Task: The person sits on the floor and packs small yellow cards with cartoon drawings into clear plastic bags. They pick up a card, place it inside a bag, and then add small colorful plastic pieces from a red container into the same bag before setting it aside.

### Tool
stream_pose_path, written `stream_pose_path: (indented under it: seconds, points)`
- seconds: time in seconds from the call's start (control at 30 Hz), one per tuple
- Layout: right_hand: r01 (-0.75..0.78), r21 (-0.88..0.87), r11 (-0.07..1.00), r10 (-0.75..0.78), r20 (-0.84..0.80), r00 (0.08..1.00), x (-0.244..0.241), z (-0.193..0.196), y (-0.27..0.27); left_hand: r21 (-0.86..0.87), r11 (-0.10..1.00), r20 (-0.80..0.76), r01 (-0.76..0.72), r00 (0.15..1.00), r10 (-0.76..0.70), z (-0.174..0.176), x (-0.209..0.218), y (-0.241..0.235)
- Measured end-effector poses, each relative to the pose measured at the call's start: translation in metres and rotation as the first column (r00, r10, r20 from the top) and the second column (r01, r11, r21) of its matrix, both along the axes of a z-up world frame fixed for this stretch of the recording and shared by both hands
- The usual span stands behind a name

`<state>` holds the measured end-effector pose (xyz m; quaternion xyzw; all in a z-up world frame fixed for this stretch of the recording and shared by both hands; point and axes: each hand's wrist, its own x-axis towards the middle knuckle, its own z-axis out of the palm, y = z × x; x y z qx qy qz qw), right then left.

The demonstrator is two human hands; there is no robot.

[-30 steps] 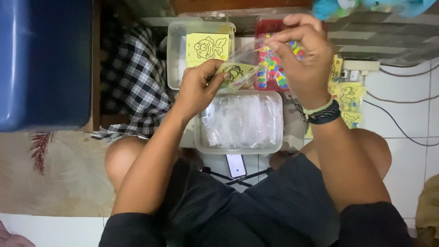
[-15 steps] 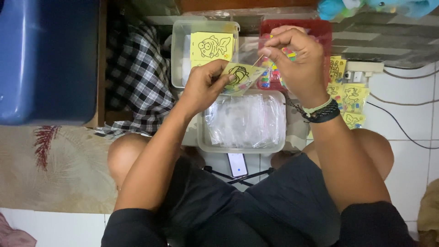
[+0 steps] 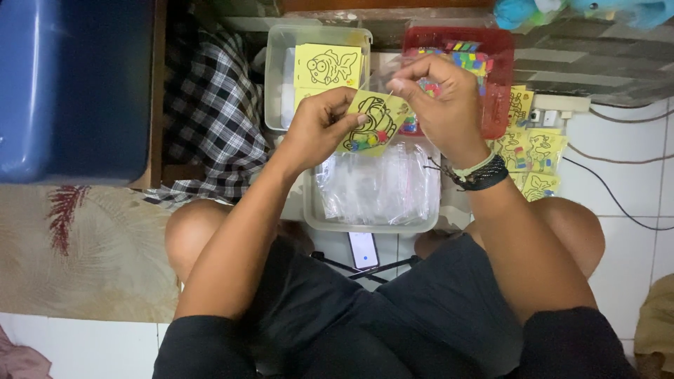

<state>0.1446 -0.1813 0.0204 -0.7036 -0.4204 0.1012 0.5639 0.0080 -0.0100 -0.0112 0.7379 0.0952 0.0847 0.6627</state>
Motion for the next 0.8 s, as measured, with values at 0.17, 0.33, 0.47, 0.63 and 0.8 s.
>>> stream_pose_path:
  seconds: [0.17,0.33,0.47,0.63,0.8]
  points:
    - [-0.097,-0.010,0.995,0.097,0.124,0.987,0.005,0.004,-0.001,-0.046,0.999,0.039,0.003,0.999,-0.001,-0.003,0.000,0.002]
    - [-0.142,0.051,0.989,0.130,0.182,0.975,0.010,0.011,-0.009,-0.103,0.995,0.074,-0.004,0.997,0.011,-0.007,0.000,0.004]
    - [-0.030,0.271,0.962,0.064,-0.118,0.991,0.016,0.000,-0.012,-0.097,0.995,0.106,-0.039,0.993,0.049,-0.003,0.000,0.005]
    - [-0.116,0.099,0.988,0.143,-0.345,0.927,0.014,-0.006,-0.013,-0.161,0.987,0.146,-0.029,0.988,0.053,-0.001,0.000,0.005]
    - [-0.109,-0.025,0.994,0.101,-0.203,0.974,0.005,-0.007,-0.011,-0.199,0.979,0.146,0.031,0.989,-0.002,0.001,-0.002,0.005]
